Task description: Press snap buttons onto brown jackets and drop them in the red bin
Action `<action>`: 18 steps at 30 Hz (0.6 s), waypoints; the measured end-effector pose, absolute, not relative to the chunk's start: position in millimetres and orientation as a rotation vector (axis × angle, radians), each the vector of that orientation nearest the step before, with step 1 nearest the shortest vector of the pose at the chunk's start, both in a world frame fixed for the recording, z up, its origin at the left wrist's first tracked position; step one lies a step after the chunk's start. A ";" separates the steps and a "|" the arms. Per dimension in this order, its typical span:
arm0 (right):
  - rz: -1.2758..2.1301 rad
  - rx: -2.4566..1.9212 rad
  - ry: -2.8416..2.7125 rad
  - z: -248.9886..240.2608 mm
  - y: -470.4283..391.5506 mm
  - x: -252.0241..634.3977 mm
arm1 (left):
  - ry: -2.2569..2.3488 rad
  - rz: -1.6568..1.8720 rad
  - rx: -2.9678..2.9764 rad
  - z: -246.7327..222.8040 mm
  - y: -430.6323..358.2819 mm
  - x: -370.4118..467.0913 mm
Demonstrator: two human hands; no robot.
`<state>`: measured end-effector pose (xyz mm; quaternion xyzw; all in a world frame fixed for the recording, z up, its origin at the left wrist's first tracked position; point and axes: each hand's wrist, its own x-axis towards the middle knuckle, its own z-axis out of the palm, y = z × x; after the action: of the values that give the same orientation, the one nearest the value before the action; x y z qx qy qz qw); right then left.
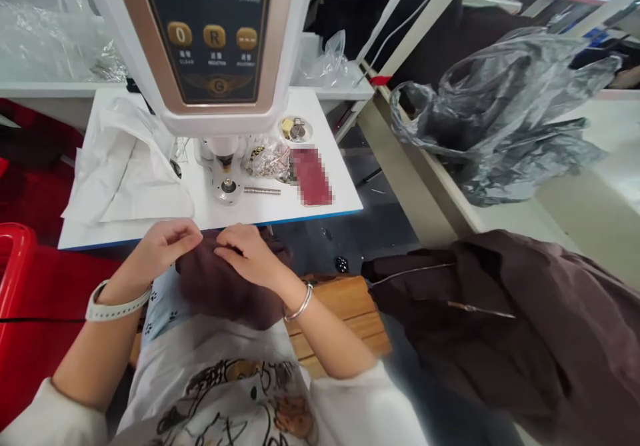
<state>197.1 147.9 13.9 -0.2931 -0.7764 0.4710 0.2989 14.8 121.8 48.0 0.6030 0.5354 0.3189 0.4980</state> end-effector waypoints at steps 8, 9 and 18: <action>1.311 -0.871 -2.119 44.2 143.8 216.2 | 1.071 0.347 1.637 59.7 132.4 9.8; 1.355 -0.902 -2.177 43.7 145.9 217.0 | 1.084 0.400 1.627 61.6 133.3 11.6; 1.711 -0.797 -1.921 35.7 168.0 221.8 | 1.155 0.680 1.395 66.5 147.6 22.0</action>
<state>221.8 168.0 35.7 -0.2884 -0.6954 0.6195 0.2223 22.0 147.6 66.5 0.5939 0.4914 0.2893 0.5675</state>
